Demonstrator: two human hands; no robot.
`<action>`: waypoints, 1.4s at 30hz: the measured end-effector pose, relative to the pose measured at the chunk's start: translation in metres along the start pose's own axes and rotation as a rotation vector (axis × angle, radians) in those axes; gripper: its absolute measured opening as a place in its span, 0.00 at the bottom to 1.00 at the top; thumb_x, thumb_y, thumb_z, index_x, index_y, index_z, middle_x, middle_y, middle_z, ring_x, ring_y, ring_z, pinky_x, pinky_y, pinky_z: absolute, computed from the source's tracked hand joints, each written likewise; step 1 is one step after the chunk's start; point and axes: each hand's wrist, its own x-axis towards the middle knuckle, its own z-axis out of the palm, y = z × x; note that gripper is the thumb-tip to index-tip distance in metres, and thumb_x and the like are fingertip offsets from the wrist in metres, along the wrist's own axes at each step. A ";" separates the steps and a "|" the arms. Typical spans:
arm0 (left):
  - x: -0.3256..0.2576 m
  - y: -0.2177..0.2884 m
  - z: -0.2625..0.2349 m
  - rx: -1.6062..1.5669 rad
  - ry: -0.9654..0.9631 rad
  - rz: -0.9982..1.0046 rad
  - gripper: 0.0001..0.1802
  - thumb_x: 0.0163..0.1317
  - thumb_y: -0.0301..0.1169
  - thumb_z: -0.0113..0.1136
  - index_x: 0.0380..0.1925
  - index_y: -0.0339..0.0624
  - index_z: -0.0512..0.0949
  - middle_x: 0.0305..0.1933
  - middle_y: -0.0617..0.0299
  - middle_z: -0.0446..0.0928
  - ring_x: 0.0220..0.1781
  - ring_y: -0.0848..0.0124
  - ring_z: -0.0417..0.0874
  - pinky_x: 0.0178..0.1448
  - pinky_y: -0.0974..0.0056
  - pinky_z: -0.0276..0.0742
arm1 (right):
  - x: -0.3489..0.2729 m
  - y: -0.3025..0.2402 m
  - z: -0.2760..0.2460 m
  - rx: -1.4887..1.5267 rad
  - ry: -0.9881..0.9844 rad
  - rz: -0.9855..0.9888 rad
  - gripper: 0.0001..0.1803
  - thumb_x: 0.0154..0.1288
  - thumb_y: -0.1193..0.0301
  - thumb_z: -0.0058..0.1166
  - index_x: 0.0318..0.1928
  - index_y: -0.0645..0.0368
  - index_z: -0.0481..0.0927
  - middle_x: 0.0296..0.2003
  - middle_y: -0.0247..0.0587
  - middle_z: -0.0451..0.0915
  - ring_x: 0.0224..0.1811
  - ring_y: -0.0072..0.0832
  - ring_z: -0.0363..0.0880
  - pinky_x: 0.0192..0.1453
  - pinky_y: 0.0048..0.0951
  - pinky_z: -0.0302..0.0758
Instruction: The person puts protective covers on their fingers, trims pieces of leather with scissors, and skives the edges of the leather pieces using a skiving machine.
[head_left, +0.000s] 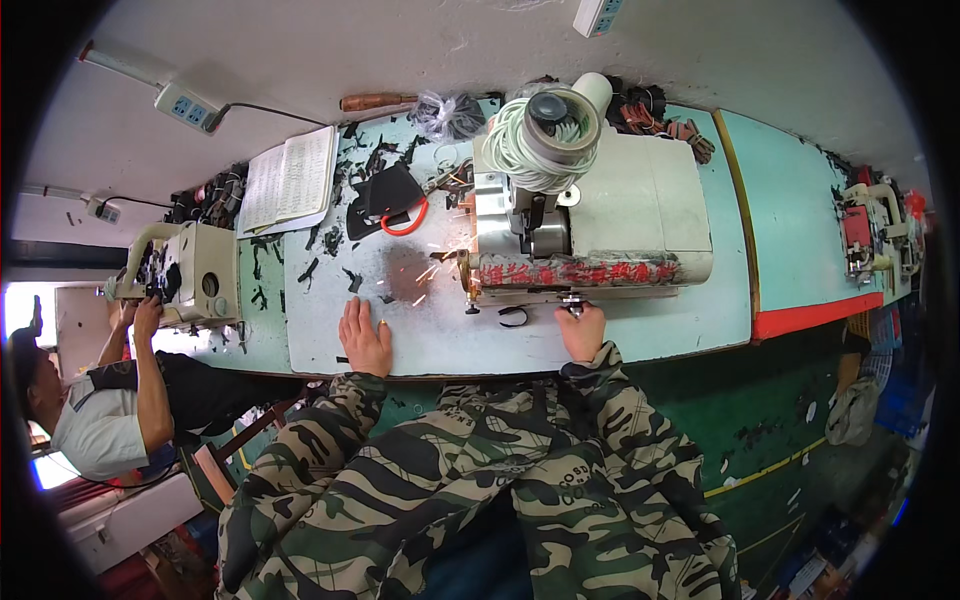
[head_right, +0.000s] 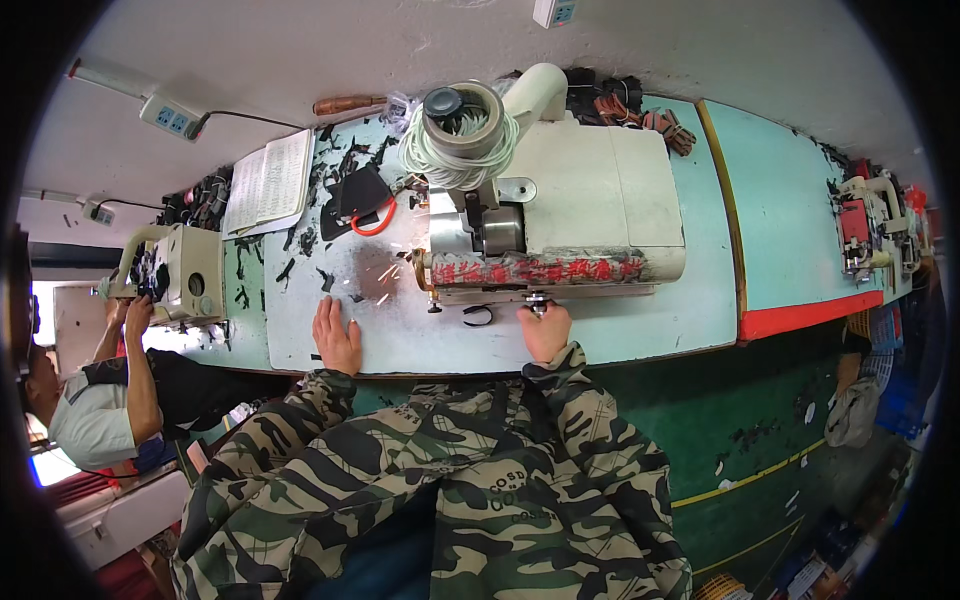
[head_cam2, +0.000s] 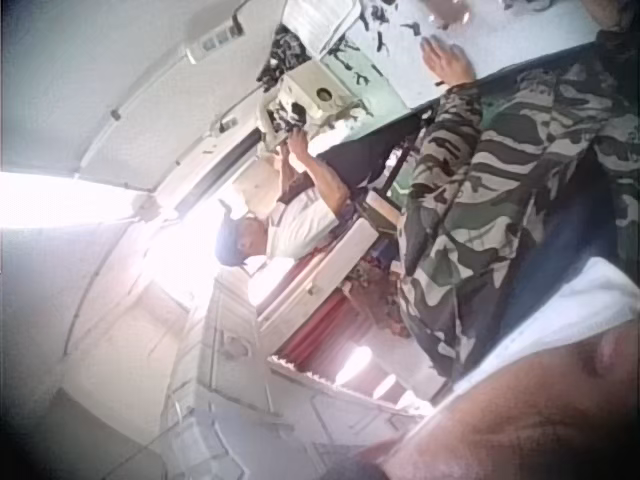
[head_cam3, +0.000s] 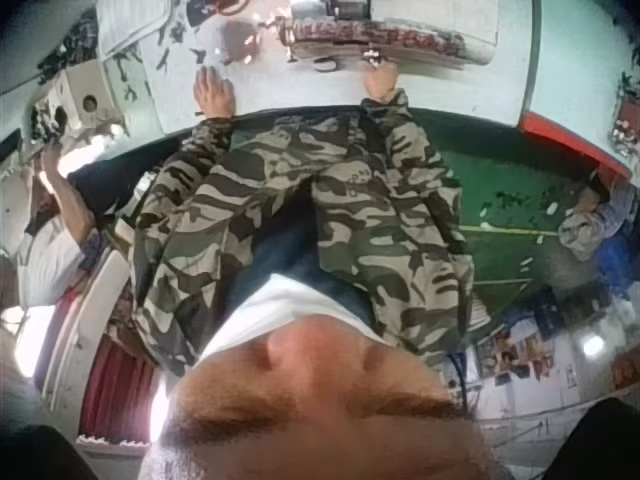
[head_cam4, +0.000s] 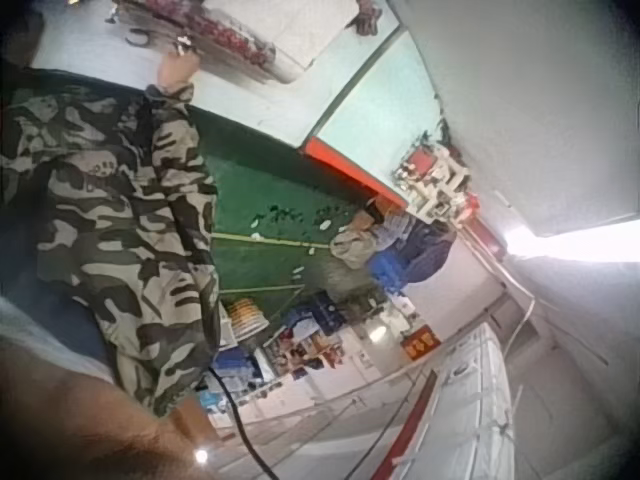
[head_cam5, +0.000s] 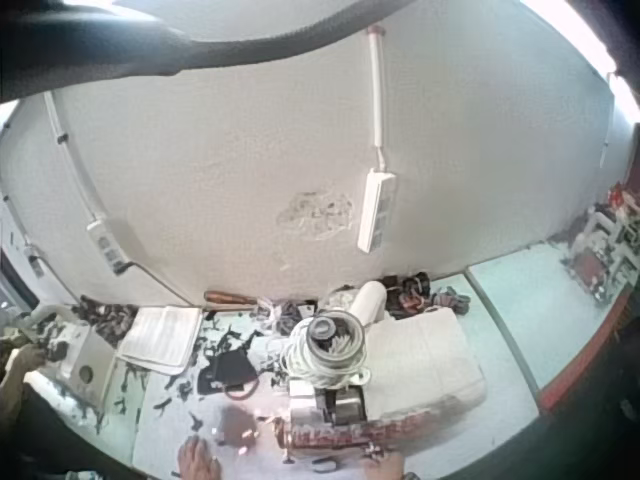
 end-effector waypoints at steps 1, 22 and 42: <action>0.000 0.000 0.000 0.006 -0.001 -0.005 0.26 0.55 0.33 0.50 0.55 0.37 0.63 0.62 0.48 0.60 0.65 0.53 0.58 0.66 0.50 0.51 | 0.000 0.001 0.000 0.004 -0.002 -0.007 0.16 0.41 0.65 0.59 0.24 0.68 0.77 0.20 0.56 0.76 0.27 0.52 0.76 0.32 0.40 0.72; 0.001 -0.001 0.000 0.004 -0.010 -0.011 0.27 0.55 0.33 0.50 0.55 0.36 0.63 0.62 0.48 0.60 0.66 0.54 0.58 0.67 0.50 0.50 | 0.004 0.006 0.001 0.005 -0.021 -0.042 0.17 0.40 0.64 0.59 0.24 0.69 0.77 0.21 0.57 0.77 0.28 0.51 0.77 0.33 0.39 0.73; 0.001 0.000 0.000 0.002 0.012 0.011 0.26 0.54 0.31 0.50 0.55 0.35 0.64 0.61 0.47 0.61 0.64 0.51 0.59 0.66 0.52 0.52 | 0.008 0.019 0.001 0.109 -0.132 0.037 0.16 0.41 0.65 0.56 0.24 0.69 0.76 0.19 0.56 0.75 0.22 0.45 0.75 0.30 0.37 0.71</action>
